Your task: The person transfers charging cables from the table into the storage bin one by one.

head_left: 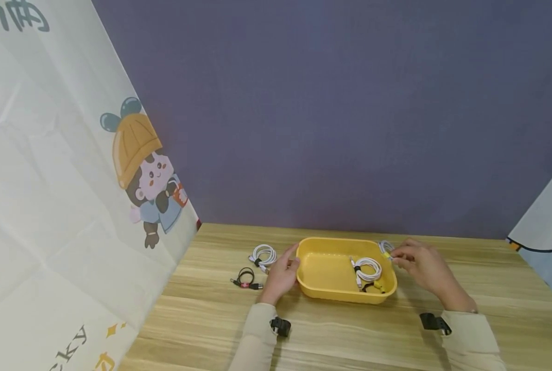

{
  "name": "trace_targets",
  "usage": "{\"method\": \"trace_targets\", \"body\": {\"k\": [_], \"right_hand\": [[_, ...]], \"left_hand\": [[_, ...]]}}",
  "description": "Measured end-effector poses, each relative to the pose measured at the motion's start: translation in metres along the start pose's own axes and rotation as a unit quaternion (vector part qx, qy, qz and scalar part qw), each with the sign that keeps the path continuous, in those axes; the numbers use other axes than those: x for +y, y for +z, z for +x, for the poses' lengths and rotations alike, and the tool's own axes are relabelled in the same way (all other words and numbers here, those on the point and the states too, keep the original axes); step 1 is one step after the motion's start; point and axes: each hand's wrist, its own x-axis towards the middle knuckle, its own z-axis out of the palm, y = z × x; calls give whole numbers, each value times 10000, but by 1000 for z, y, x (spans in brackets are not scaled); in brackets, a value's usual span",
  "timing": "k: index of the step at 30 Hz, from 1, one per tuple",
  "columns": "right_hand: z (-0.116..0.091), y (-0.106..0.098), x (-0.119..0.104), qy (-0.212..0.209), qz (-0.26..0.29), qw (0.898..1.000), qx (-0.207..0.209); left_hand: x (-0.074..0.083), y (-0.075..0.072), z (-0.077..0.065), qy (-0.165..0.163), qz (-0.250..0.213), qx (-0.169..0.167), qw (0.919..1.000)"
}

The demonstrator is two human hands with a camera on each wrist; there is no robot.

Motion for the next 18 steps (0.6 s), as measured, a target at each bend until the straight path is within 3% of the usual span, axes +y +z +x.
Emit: {"method": "trace_targets", "body": {"k": [18], "right_hand": [[3, 10, -8, -180, 41, 9998, -64]], "left_hand": [[1, 0, 0, -34, -29, 10, 10000]]}}
